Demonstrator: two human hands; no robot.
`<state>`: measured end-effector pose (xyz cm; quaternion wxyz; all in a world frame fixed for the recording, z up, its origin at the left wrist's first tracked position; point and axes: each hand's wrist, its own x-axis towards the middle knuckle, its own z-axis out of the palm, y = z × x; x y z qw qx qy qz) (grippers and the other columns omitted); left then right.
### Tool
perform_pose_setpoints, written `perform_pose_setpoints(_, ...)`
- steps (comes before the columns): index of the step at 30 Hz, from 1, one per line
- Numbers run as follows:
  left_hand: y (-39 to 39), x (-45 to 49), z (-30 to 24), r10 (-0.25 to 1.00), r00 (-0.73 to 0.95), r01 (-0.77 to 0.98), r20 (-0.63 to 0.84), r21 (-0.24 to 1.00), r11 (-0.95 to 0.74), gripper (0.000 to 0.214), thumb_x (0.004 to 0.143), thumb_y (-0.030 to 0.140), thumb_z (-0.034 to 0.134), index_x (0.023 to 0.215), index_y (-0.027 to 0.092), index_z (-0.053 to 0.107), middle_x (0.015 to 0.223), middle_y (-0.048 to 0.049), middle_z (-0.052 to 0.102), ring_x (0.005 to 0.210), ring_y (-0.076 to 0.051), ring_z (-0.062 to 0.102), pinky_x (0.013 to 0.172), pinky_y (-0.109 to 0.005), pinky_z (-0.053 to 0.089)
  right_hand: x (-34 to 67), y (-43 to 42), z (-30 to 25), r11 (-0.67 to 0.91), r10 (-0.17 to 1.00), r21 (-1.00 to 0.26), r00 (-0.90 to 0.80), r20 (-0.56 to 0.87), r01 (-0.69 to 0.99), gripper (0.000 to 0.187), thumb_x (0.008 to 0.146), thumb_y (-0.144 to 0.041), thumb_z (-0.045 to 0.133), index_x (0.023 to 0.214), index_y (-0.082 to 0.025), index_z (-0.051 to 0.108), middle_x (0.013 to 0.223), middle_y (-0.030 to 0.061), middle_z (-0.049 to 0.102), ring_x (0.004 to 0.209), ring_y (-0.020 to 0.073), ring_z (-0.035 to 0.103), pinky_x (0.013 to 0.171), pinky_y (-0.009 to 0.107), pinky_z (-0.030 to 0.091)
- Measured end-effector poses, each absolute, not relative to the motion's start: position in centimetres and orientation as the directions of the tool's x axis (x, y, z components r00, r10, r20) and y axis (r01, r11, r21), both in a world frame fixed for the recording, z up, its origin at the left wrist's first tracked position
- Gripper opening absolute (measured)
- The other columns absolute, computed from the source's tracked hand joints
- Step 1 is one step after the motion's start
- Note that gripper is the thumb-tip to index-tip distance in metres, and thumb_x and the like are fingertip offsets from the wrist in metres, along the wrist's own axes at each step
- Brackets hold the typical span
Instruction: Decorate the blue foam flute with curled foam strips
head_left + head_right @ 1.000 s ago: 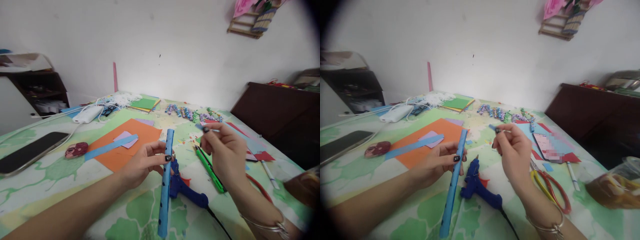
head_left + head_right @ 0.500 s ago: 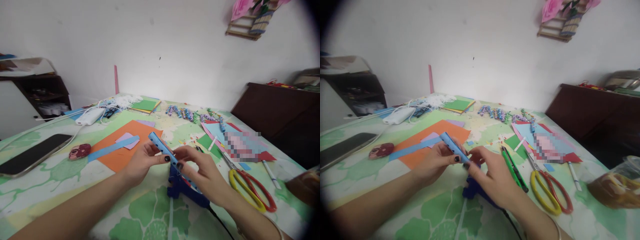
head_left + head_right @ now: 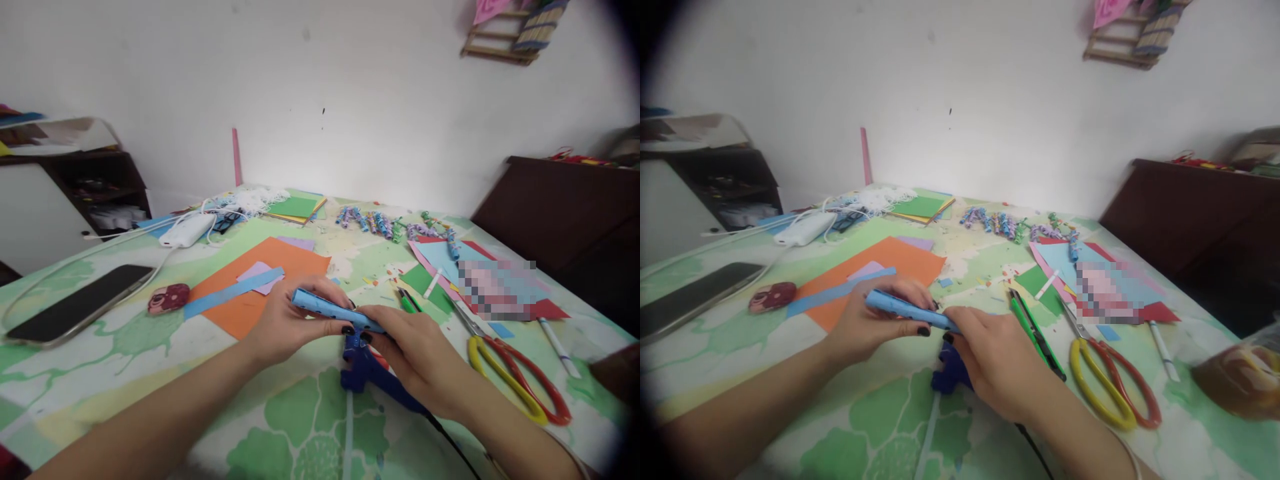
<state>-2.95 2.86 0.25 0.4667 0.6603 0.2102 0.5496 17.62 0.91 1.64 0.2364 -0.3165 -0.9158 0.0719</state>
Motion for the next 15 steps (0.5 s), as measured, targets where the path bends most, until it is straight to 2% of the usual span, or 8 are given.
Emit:
perform_pose_setpoints(5,2.70,-3.20,0.64,0.722,0.376,-0.192,0.581,0.811,-0.553,0.016,0.065,0.005,0.075,0.074,0.014,0.064,0.081,-0.0051,0.065,0.075,-0.015,0.063,0.067,-0.026,0.053,17.85,0.74,1.98,0.798,0.602,-0.283,-0.712,0.361,0.531,0.027,0.088,-0.011,0.039,0.113,-0.019,0.046,0.086,0.0026,0.064,0.066,0.0146,0.054,0.059,0.026,0.036)
perform_pose_setpoints(10,2.69,-3.39,0.68,0.717,0.394,-0.167,0.575,0.812,-0.559,0.016,0.066,0.008,0.074,0.076,0.016,0.065,0.084,-0.0055,0.064,0.079,-0.017,0.063,0.070,-0.028,0.054,17.91,0.77,2.11,0.802,0.596,-0.304,-0.724,0.348,0.514,0.029,0.089,-0.012,0.038,0.116,-0.020,0.045,0.090,0.0045,0.064,0.070,0.0155,0.056,0.061,0.026,0.037)
perform_pose_setpoints(15,2.71,-3.79,0.74,0.688,0.414,-0.205,0.597,0.797,-0.568,0.020,0.066,0.007,0.074,0.080,0.018,0.067,0.087,-0.0066,0.066,0.081,-0.019,0.065,0.071,-0.030,0.055,18.06,0.65,2.19,0.817,0.575,-0.317,-0.721,0.386,0.482,0.028,0.090,-0.013,0.040,0.117,-0.021,0.045,0.091,0.0028,0.064,0.070,0.0144,0.056,0.062,0.025,0.037)
